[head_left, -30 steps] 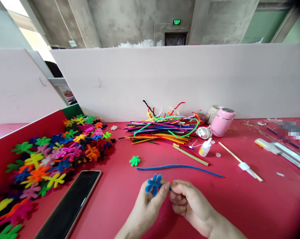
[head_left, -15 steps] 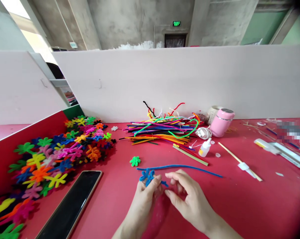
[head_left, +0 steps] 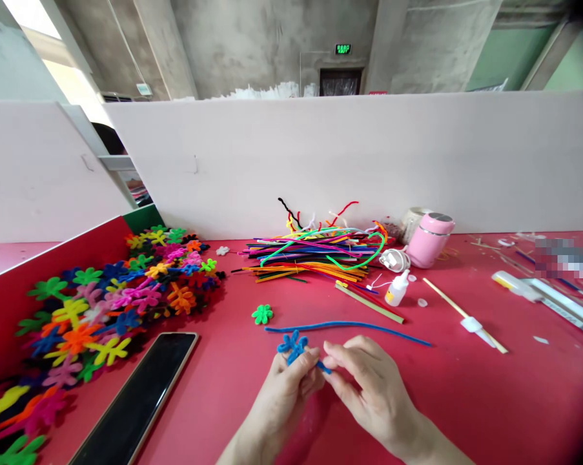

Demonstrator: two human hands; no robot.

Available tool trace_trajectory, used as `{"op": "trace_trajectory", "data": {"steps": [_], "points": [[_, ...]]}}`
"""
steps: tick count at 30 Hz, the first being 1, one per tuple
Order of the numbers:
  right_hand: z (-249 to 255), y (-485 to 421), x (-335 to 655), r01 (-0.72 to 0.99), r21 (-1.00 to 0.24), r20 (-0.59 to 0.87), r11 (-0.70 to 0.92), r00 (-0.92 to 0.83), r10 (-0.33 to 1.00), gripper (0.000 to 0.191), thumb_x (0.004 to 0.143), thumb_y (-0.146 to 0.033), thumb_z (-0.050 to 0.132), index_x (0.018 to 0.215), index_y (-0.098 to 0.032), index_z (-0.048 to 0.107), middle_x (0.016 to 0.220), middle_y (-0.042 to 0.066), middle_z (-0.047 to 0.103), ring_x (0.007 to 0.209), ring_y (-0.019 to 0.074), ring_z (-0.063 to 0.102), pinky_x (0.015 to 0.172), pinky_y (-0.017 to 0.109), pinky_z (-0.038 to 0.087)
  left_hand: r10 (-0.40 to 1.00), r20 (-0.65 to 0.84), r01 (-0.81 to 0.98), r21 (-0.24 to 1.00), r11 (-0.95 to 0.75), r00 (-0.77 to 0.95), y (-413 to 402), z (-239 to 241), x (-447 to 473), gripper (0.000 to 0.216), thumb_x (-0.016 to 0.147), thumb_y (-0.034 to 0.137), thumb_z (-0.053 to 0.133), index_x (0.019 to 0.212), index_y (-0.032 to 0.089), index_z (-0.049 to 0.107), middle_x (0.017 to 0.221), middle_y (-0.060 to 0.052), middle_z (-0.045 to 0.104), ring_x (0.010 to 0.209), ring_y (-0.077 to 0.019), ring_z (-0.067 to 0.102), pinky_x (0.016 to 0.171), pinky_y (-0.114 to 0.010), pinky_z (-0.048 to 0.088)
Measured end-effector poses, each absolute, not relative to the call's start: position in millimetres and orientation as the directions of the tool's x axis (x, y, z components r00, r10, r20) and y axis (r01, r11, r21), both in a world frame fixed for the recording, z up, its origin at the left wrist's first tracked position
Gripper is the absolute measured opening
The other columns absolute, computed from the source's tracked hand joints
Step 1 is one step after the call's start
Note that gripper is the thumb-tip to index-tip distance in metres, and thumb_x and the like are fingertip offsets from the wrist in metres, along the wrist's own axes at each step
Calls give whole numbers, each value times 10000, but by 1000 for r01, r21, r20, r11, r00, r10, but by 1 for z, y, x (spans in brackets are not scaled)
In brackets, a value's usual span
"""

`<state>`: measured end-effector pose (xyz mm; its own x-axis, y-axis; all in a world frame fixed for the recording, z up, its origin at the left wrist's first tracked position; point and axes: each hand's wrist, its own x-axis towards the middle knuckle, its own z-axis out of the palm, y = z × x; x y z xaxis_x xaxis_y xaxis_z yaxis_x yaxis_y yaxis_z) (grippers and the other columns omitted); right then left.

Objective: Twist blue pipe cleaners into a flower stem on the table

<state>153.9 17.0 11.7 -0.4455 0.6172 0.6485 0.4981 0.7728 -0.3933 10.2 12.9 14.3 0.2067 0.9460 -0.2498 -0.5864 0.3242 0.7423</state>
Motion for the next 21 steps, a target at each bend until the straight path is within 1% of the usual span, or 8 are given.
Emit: {"op": "trace_trajectory", "data": {"steps": [3, 5, 8, 11, 13, 16, 19, 21], "points": [[11, 15, 152, 459, -460, 660, 760, -396, 639, 479, 763, -77, 520, 1184, -238, 356, 764, 19, 634, 671, 167, 539, 639, 315, 434, 954, -237, -560, 773, 298, 181, 12, 15, 10, 275, 679, 239, 619, 479, 140, 457, 444, 73, 310, 437, -55, 236, 445, -198, 242], [12, 13, 149, 409, -591, 625, 695, -313, 715, 479, 758, -85, 527, 1177, -248, 358, 748, 10, 606, 680, 160, 534, 668, 310, 431, 963, -227, -513, 815, 269, 144, 11, 17, 9, 237, 681, 243, 619, 510, 140, 490, 467, 66, 334, 459, -64, 264, 469, -205, 262], [17, 11, 143, 210, -890, 367, 404, -197, 909, 417, 775, -142, 519, 1153, -234, 369, 717, -9, 529, 661, 134, 507, 652, 273, 428, 977, -200, -400, 891, 215, 78, 9, 21, 7, 197, 682, 261, 619, 548, 146, 531, 501, 51, 393, 494, -78, 325, 508, -213, 292], [21, 11, 141, -112, -993, 59, 35, -226, 972, 366, 768, -188, 541, 1106, -220, 402, 654, -47, 436, 593, 93, 440, 575, 211, 389, 988, -152, -264, 952, 155, 32, 9, 26, 5, 183, 675, 286, 623, 571, 153, 554, 529, 43, 437, 522, -88, 364, 540, -214, 316], [21, 12, 140, -314, -931, -94, -183, -278, 956, 343, 742, -181, 572, 1060, -212, 448, 629, -61, 399, 561, 68, 398, 541, 179, 349, 992, -125, -180, 975, 129, 32, 8, 27, 5, 186, 675, 303, 620, 579, 155, 560, 532, 41, 453, 530, -91, 378, 545, -210, 329], [17, 13, 141, -528, -707, -294, -471, -386, 874, 330, 689, -136, 598, 1002, -188, 511, 607, -61, 397, 511, 44, 355, 471, 145, 290, 994, -108, -144, 984, 103, -28, 8, 23, 5, 151, 650, 304, 640, 659, 163, 587, 613, 25, 526, 600, -110, 447, 597, -211, 369], [13, 15, 141, -602, -488, -388, -633, -500, 774, 333, 652, -94, 603, 973, -159, 546, 591, -58, 406, 460, 26, 317, 421, 130, 235, 997, -60, -118, 992, 54, -45, 8, 19, 6, 127, 649, 282, 642, 693, 170, 601, 660, 16, 563, 649, -125, 490, 638, -218, 390], [11, 17, 141, -607, -434, -395, -666, -536, 746, 322, 654, -80, 601, 965, -149, 555, 584, -59, 401, 446, 19, 307, 416, 128, 227, 999, -26, -87, 996, 29, 25, 9, 19, 7, 139, 668, 276, 622, 602, 161, 582, 589, 22, 539, 591, -117, 478, 579, -210, 388]]}}
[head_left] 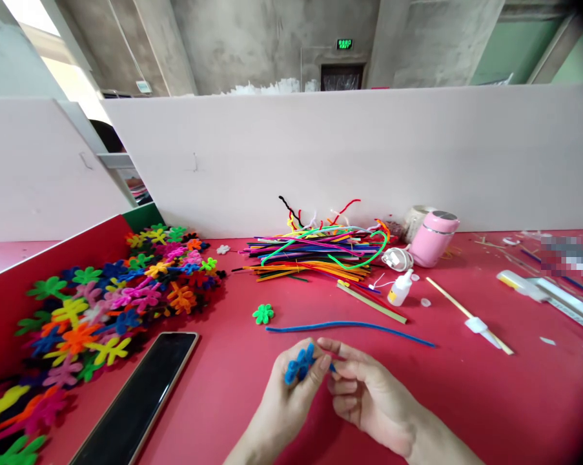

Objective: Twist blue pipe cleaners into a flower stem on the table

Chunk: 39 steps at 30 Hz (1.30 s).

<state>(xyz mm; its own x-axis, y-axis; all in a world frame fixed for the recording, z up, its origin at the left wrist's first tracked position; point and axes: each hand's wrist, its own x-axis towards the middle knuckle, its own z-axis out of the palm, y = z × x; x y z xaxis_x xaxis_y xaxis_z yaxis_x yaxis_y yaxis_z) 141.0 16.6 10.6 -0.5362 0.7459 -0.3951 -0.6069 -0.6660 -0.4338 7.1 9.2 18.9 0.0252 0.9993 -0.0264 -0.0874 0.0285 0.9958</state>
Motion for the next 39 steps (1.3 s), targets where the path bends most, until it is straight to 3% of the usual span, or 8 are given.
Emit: {"op": "trace_trajectory", "data": {"steps": [4, 8, 16, 20, 24, 28, 34, 39], "points": [[10, 17, 141, -632, -536, -314, -560, -466, 827, 309, 696, -72, 574, 988, -167, 544, 588, -61, 403, 465, 23, 340, 442, 134, 260, 990, -114, -144, 984, 101, -83, 11, 20, 11, 155, 613, 289, 666, 606, 156, 587, 580, 20, 560, 580, -121, 493, 579, -219, 390], [11, 16, 141, -604, -603, -291, -520, -440, 849, 321, 715, -60, 540, 1015, -174, 526, 633, -45, 451, 503, 31, 390, 486, 145, 304, 984, -177, -216, 960, 175, 9, 10, 19, 11, 166, 650, 301, 640, 605, 157, 568, 550, 35, 518, 544, -100, 451, 551, -210, 366], [11, 19, 144, -633, -412, -352, -656, -553, 755, 325, 673, -67, 532, 987, -148, 544, 589, -52, 439, 433, 14, 333, 441, 131, 267, 985, -87, -155, 982, 111, 151, 8, 33, 6, 184, 714, 272, 587, 575, 155, 555, 534, 33, 461, 540, -90, 406, 529, -202, 325], [12, 19, 143, -603, -490, -365, -630, -514, 776, 307, 660, -82, 520, 958, -151, 545, 588, -47, 462, 413, 14, 324, 429, 132, 266, 983, -109, -184, 974, 136, 146, 7, 30, 11, 160, 707, 266, 597, 600, 150, 574, 532, 28, 480, 532, -90, 411, 525, -206, 326], [15, 18, 141, -452, -806, -284, -383, -272, 919, 280, 737, -151, 506, 1015, -186, 499, 683, -31, 503, 526, 56, 436, 535, 178, 362, 982, -172, -321, 928, 187, 77, 9, 11, 14, 164, 725, 267, 580, 613, 152, 551, 511, 38, 455, 507, -80, 389, 516, -211, 319], [13, 17, 143, -55, -998, 40, 35, -88, 995, 353, 792, -211, 481, 1133, -219, 392, 847, 11, 540, 708, 122, 505, 662, 247, 415, 971, -237, -480, 850, 217, 19, 11, 3, 16, 200, 725, 255, 584, 570, 148, 515, 481, 47, 426, 469, -68, 353, 495, -214, 309], [4, 15, 145, 388, -761, 512, 520, -133, 848, 459, 768, -134, 499, 1194, -226, 353, 879, 38, 566, 761, 163, 532, 723, 314, 441, 966, -260, -578, 791, 202, -17, 10, 8, 17, 186, 700, 230, 612, 560, 140, 530, 472, 48, 426, 460, -65, 372, 480, -204, 319], [3, 16, 144, 464, -670, 584, 580, -154, 797, 488, 766, -137, 523, 1215, -248, 368, 824, 34, 624, 711, 188, 564, 682, 343, 458, 969, -248, -589, 783, 200, -1, 8, 10, 17, 133, 681, 216, 632, 603, 135, 559, 521, 39, 457, 490, -66, 398, 501, -200, 340]]}}
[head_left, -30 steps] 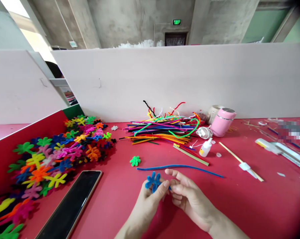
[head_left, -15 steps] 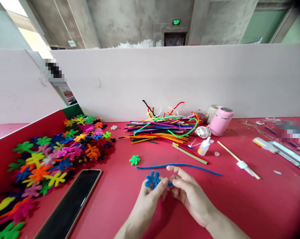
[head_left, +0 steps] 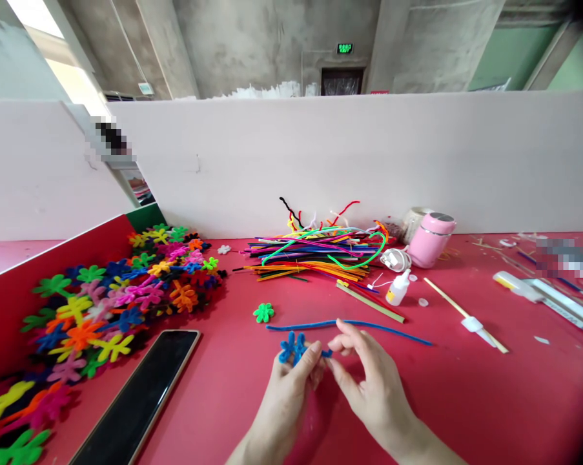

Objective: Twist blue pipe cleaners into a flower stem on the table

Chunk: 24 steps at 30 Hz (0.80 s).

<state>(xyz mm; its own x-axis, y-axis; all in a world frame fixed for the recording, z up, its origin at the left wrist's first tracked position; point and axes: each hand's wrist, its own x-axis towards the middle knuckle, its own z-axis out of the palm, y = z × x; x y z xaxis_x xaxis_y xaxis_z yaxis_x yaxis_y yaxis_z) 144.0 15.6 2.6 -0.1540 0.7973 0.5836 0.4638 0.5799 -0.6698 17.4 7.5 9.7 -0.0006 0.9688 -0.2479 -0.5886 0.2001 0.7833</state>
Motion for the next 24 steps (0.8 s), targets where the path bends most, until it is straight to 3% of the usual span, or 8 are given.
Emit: {"op": "trace_trajectory", "data": {"steps": [8, 14, 19, 24], "points": [[7, 12, 142, 336, -850, 418, 405, -35, 908, 532, 748, -152, 557, 1231, -244, 354, 801, 14, 666, 716, 178, 607, 692, 294, 469, 973, -231, -444, 869, 219, 27, 7, 10, 16, 108, 729, 241, 584, 666, 154, 577, 589, 21, 486, 585, -90, 451, 611, -230, 373], [14, 11, 139, 181, -975, 123, 126, -29, 992, 575, 758, -193, 545, 1263, -216, 270, 809, 22, 667, 705, 166, 606, 645, 268, 465, 983, -182, -331, 926, 180, 25, 8, 10, 13, 117, 748, 266, 556, 707, 157, 570, 645, -3, 513, 638, -120, 470, 621, -248, 366], [16, 12, 138, -8, -1000, -11, -11, -63, 998, 626, 738, -238, 577, 1269, -194, 247, 781, 27, 661, 699, 179, 608, 638, 292, 462, 992, -124, -207, 971, 117, -19, 7, 13, 13, 140, 745, 276, 553, 673, 156, 548, 613, 12, 475, 584, -106, 406, 561, -225, 339], [17, 13, 137, -281, -948, -125, -148, -96, 987, 701, 689, -249, 639, 1263, -160, 246, 750, 20, 656, 742, 180, 607, 701, 304, 453, 998, -55, -103, 993, 52, -21, 8, 24, 13, 192, 718, 265, 579, 565, 160, 529, 518, 37, 418, 512, -96, 346, 496, -214, 290]]}}
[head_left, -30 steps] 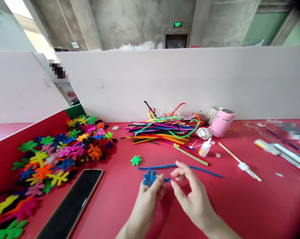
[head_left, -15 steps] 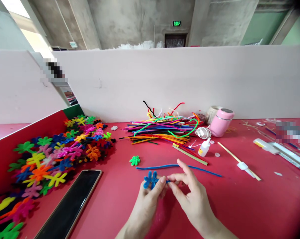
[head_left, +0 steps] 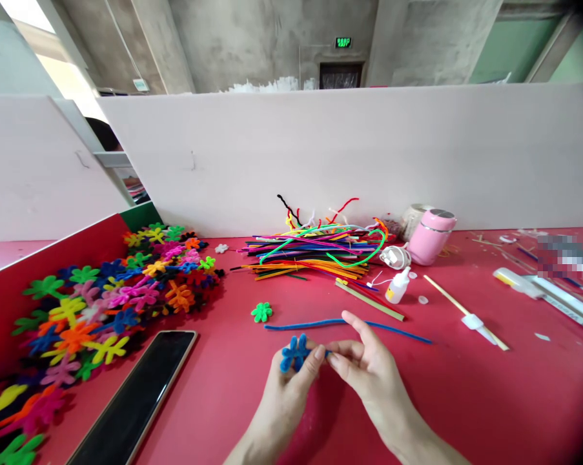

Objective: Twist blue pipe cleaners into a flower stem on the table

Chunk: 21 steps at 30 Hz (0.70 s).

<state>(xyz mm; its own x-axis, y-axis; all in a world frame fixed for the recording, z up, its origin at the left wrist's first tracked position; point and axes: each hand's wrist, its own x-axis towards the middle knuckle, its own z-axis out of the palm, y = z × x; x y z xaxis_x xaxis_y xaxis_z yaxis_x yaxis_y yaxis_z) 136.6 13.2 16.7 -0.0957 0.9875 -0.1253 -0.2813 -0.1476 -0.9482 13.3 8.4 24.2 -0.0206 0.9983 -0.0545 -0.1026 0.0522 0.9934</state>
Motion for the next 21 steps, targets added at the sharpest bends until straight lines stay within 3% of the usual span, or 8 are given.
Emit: {"op": "trace_trajectory", "data": {"steps": [7, 13, 18, 21], "points": [[20, 10, 134, -503, -822, -234, -266, -127, 964, 726, 663, -229, 673, 1257, -153, 263, 791, 26, 669, 825, 180, 607, 833, 335, 400, 995, -62, -108, 993, 53, -78, 11, 30, 15, 237, 645, 301, 636, 494, 155, 527, 480, 46, 404, 479, -92, 318, 478, -223, 276], [22, 9, 133, -569, -750, -321, -338, -134, 938, 666, 635, -196, 700, 1192, -149, 336, 707, -3, 658, 734, 134, 599, 806, 290, 396, 983, -121, -162, 982, 98, -141, 11, 25, 16, 229, 601, 288, 680, 507, 146, 528, 496, 46, 431, 500, -88, 352, 487, -212, 293], [22, 7, 132, -528, -797, -251, -291, -149, 956, 602, 673, -223, 670, 1186, -188, 356, 773, 2, 651, 788, 142, 585, 803, 289, 394, 980, -193, -372, 913, 165, -39, 10, 18, 13, 158, 679, 238, 632, 602, 144, 532, 553, 39, 457, 534, -80, 391, 532, -211, 324], [21, 9, 135, -419, -870, -223, -260, -137, 965, 515, 725, -294, 611, 1182, -214, 388, 870, 19, 638, 851, 158, 565, 780, 279, 402, 974, -221, -511, 833, 211, 43, 13, 15, 11, 143, 712, 210, 602, 611, 147, 523, 541, 39, 439, 517, -76, 390, 526, -217, 325]]}}
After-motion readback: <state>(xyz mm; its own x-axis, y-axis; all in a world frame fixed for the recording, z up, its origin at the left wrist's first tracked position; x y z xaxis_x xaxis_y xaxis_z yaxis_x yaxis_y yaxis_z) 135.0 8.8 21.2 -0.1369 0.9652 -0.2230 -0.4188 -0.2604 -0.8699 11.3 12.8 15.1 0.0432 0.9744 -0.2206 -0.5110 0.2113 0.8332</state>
